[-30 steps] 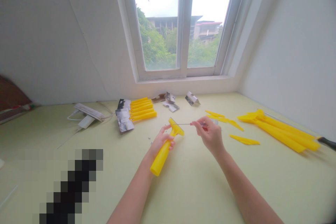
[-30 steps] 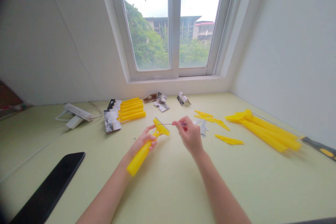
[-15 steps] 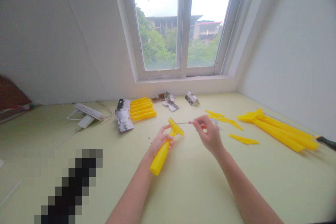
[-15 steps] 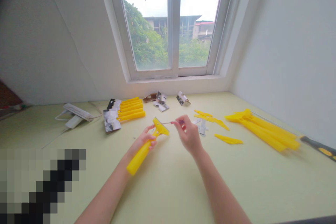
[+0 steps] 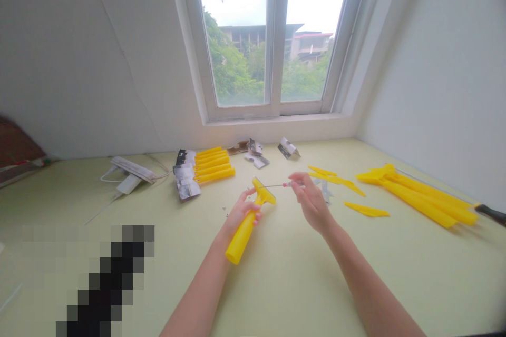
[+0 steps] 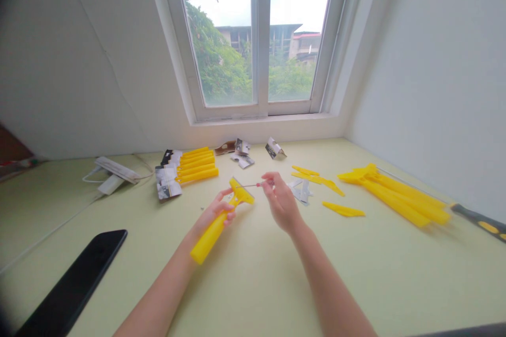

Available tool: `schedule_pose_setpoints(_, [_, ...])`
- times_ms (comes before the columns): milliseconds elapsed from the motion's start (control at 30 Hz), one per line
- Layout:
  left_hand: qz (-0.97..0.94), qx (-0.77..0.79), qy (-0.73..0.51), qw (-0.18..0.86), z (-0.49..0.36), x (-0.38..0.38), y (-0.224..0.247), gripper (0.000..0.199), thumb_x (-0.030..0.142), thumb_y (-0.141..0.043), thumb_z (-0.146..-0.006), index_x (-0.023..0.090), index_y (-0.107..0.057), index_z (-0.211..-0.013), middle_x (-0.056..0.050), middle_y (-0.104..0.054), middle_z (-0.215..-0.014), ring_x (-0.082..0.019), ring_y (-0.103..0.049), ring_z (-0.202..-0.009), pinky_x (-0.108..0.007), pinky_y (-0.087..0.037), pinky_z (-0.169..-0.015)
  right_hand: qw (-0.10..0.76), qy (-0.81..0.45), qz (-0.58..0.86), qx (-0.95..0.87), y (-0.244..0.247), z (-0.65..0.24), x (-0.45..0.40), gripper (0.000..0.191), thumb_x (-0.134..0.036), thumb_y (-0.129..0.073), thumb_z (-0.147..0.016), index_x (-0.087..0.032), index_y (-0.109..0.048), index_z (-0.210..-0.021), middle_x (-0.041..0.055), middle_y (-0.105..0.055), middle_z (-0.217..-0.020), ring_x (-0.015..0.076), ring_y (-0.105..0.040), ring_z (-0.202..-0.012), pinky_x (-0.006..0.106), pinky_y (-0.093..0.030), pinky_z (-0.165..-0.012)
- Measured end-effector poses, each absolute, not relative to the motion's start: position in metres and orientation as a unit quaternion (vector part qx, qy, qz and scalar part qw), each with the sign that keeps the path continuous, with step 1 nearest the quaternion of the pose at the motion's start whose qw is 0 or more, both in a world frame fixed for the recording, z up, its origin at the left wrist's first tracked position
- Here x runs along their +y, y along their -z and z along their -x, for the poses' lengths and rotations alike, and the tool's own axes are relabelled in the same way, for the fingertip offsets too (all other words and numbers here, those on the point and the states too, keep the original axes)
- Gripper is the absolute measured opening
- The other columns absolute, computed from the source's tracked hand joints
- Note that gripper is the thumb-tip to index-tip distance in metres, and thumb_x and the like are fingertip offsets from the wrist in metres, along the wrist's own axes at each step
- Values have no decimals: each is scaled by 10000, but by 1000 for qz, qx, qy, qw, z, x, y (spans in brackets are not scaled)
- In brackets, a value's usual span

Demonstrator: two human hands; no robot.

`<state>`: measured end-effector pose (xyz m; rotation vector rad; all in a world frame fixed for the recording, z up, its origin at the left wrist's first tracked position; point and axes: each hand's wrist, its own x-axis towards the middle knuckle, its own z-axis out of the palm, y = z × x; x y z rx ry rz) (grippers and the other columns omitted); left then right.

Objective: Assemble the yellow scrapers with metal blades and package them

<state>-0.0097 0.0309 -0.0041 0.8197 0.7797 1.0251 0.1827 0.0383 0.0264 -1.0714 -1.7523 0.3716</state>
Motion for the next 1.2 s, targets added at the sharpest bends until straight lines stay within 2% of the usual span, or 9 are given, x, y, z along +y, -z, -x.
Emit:
schedule_pose_setpoints(133, [-372,354,-464,721,10,31,5,562,88,-506,-624,238,-350,-1143,-42,-547,-843,-37,-474,-459,-139,-326,-399,519,-117,419,-735,-28,-181,37,141,-288,-382,-864,-198,-484,-899,43,-590,-845,156,-561,-781,283,-452,-693])
schedule_pose_setpoints(300, [-377,355,-462,720,10,32,6,561,88,-500,-623,233,-345,-1142,-39,-545,-831,-37,-471,-452,-139,-326,-393,541,-91,437,-713,-27,-182,38,137,-322,-491,-814,-193,-534,-797,22,-622,-753,127,-555,-605,248,-471,-568])
schedule_pose_setpoints(400, [-376,357,-462,719,10,32,5,560,89,-499,-625,234,-338,-1142,-35,-544,-824,-36,-470,-449,-138,-325,-394,549,-100,442,-703,-25,-184,40,152,-338,-526,-791,-188,-547,-786,18,-633,-725,131,-575,-616,239,-478,-550])
schedule_pose_setpoints(667, [-378,351,-462,722,9,31,4,553,90,-496,-638,240,-334,-1146,-34,-544,-823,-35,-470,-455,-136,-324,-397,553,-108,447,-695,-25,-185,41,167,-345,-528,-789,-181,-556,-773,24,-640,-721,142,-582,-647,243,-473,-544])
schedule_pose_setpoints(900, [-375,363,-468,713,10,31,4,552,88,-497,-637,234,-333,-1144,-25,-533,-788,-41,-471,-463,-139,-329,-402,534,-96,465,-699,-25,-187,41,211,-379,-528,-782,-175,-575,-750,13,-637,-677,114,-534,-553,237,-443,-536])
schedule_pose_setpoints(1200, [-372,361,-466,717,10,30,3,559,90,-497,-637,240,-334,-1151,-36,-534,-826,-38,-473,-461,-142,-332,-401,531,-95,489,-686,-27,-188,41,225,-383,-530,-778,-183,-598,-701,1,-620,-639,111,-519,-528,234,-416,-520])
